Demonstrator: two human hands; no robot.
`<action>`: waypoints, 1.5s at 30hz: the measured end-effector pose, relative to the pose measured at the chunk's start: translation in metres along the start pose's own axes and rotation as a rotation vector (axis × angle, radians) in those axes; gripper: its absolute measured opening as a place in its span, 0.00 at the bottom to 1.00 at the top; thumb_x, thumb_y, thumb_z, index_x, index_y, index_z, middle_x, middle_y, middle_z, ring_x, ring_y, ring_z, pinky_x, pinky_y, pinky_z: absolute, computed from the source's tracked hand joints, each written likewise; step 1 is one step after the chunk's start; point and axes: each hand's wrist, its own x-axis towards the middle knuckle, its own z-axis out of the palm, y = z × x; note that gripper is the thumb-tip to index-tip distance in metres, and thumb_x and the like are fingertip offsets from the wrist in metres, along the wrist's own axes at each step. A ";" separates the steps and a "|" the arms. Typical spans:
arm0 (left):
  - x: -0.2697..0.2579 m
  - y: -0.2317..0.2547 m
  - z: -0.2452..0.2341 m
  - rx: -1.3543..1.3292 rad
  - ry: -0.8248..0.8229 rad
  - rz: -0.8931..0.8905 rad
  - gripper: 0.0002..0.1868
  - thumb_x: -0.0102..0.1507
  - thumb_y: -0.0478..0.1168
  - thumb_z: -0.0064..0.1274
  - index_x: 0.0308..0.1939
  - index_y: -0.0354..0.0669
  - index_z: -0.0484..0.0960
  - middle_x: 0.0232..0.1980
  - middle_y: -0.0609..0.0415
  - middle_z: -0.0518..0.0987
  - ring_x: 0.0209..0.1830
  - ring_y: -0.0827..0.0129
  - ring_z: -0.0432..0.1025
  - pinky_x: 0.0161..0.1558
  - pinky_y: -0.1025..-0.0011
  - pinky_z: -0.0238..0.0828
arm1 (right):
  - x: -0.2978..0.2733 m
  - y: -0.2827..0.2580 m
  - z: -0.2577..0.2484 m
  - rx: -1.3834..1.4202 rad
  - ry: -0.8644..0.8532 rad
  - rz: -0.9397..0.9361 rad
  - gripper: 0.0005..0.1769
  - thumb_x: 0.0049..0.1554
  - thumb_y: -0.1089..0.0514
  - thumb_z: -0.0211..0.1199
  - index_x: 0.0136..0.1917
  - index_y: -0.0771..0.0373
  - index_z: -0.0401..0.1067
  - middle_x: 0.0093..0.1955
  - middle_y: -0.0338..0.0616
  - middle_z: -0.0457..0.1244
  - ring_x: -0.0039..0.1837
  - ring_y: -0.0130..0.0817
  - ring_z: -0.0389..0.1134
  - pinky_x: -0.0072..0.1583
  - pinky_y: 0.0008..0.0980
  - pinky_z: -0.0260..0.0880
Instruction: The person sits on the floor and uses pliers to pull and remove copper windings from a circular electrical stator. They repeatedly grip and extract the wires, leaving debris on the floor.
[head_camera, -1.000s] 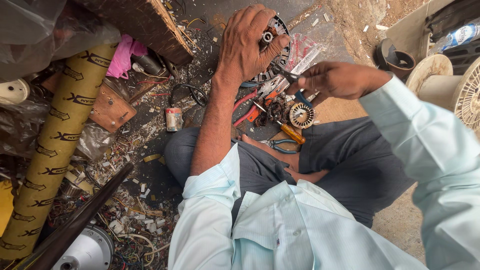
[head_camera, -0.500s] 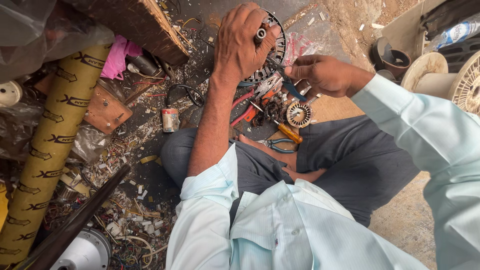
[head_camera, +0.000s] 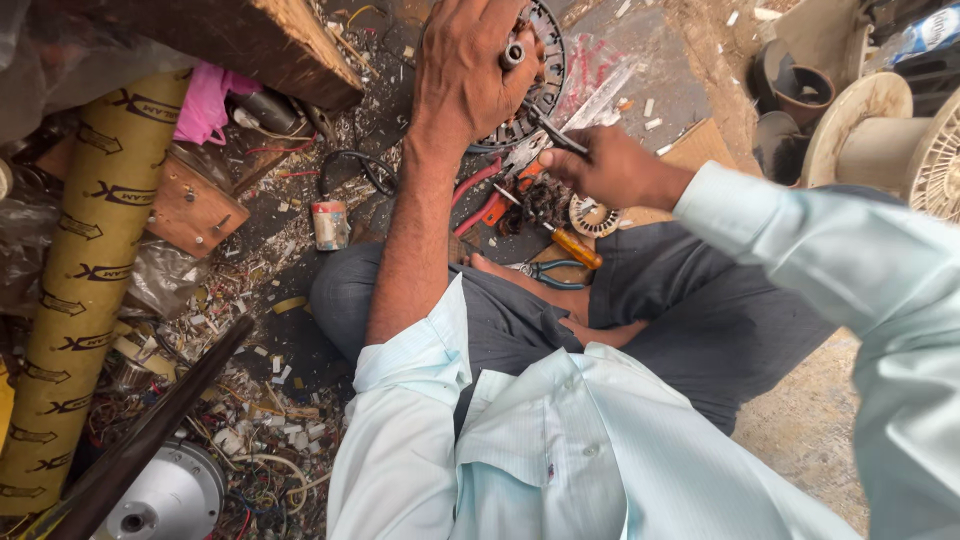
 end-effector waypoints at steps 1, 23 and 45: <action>0.002 0.001 0.000 -0.003 -0.014 -0.011 0.14 0.69 0.41 0.52 0.57 0.41 0.76 0.49 0.46 0.76 0.50 0.52 0.72 0.54 0.51 0.70 | -0.002 -0.003 0.003 -0.045 0.059 -0.037 0.32 0.63 0.33 0.55 0.50 0.66 0.76 0.38 0.46 0.70 0.42 0.33 0.71 0.47 0.36 0.71; 0.000 0.001 -0.002 -0.004 0.038 0.016 0.12 0.63 0.42 0.55 0.45 0.40 0.73 0.43 0.46 0.72 0.45 0.54 0.70 0.49 0.54 0.68 | 0.006 -0.006 0.005 0.482 -0.262 0.035 0.11 0.57 0.61 0.59 0.53 0.67 0.69 0.49 0.49 0.70 0.49 0.38 0.75 0.55 0.37 0.78; -0.006 -0.006 0.005 -0.022 0.008 0.049 0.08 0.71 0.40 0.52 0.52 0.43 0.76 0.45 0.48 0.76 0.45 0.56 0.72 0.50 0.56 0.70 | -0.043 0.096 0.111 0.053 0.633 -0.125 0.20 0.62 0.48 0.73 0.44 0.67 0.73 0.33 0.48 0.63 0.36 0.29 0.64 0.41 0.34 0.64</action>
